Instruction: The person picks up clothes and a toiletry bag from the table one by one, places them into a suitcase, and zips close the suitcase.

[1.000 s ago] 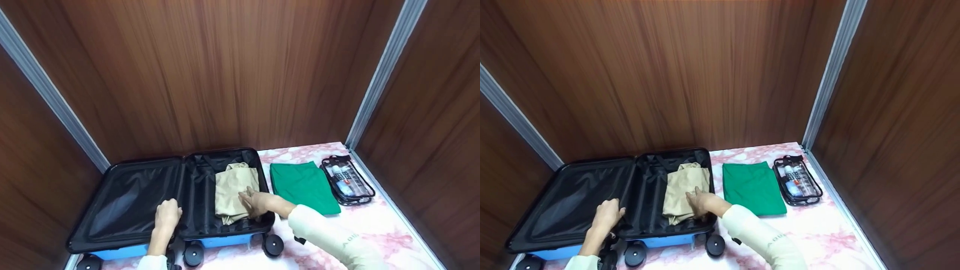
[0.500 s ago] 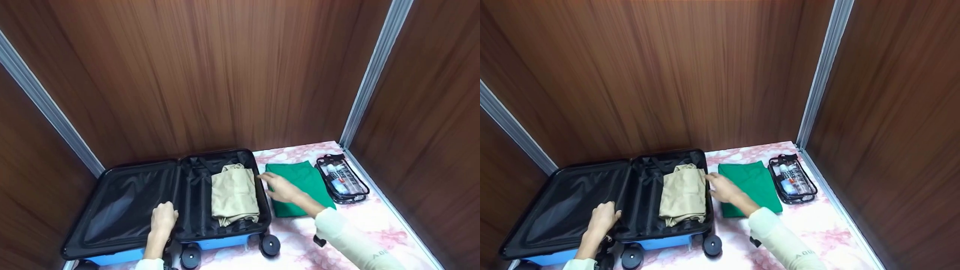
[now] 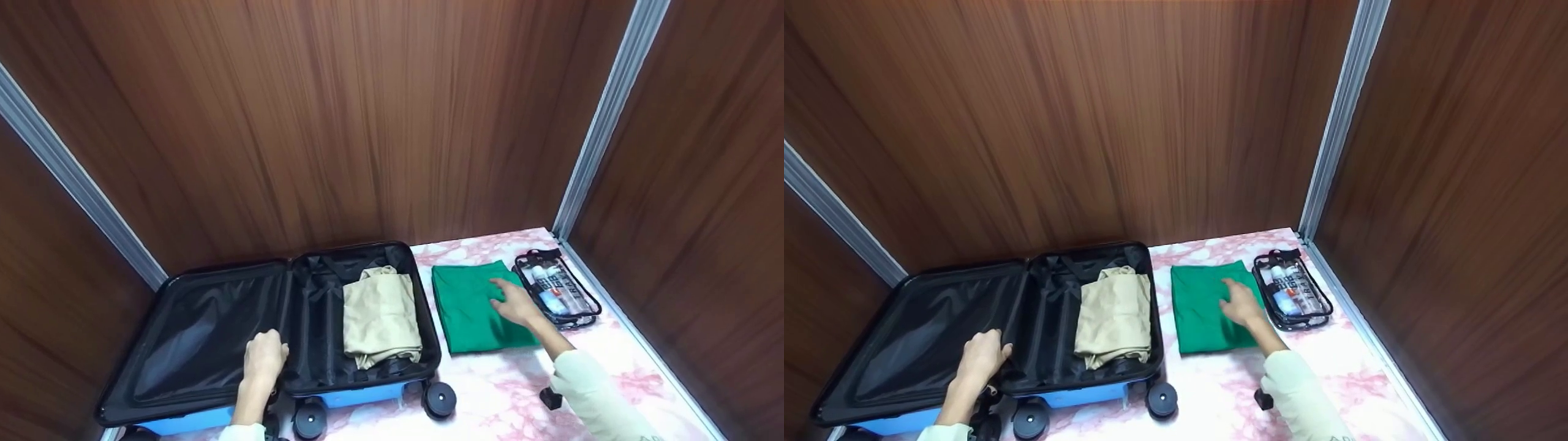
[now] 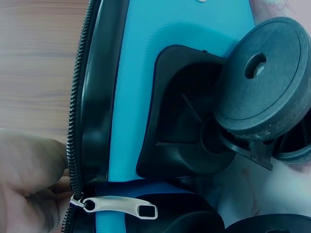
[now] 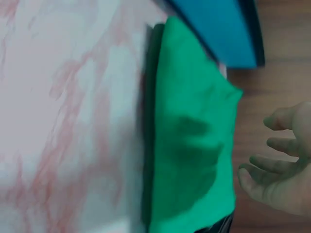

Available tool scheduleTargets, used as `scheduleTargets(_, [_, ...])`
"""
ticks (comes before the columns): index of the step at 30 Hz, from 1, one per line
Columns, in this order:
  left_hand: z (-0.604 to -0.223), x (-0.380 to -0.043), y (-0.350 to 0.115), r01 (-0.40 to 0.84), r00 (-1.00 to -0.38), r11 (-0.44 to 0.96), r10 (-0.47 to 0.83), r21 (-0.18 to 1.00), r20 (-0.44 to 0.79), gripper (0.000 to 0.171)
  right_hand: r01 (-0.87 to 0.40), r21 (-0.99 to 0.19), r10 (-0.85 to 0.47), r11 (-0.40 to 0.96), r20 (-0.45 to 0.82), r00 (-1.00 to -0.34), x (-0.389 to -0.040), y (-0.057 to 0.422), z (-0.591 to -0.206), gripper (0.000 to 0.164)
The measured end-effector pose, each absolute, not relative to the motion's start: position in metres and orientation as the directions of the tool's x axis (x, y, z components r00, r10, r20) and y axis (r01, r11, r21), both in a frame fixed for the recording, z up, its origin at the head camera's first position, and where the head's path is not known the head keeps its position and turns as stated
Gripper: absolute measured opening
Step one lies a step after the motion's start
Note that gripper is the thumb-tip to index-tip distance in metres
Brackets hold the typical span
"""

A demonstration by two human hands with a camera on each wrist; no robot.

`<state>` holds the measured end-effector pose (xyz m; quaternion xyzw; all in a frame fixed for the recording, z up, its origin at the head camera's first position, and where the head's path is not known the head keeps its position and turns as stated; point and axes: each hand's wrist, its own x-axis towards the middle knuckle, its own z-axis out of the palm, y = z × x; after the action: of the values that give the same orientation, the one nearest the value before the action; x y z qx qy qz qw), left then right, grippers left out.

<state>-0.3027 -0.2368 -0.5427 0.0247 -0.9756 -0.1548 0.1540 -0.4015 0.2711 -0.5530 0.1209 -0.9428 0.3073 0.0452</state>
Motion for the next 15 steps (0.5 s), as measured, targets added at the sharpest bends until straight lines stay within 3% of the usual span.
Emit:
scheduleTargets(9, [-0.541, -0.302, -0.235, -0.005, -0.952, 0.952, -0.097, 0.305, 0.289, 0.015, -0.16, -0.62, -0.132, 0.768, 0.092, -0.987, -0.4, 0.3, -0.562, 0.053])
scheduleTargets(15, [-0.541, -0.303, -0.235, -0.036, -0.96, 0.946, -0.122, 0.323, 0.251, 0.015, -0.085, -0.589, -0.105, 0.804, 0.001, -0.994, -0.393, 0.312, -0.567, 0.058])
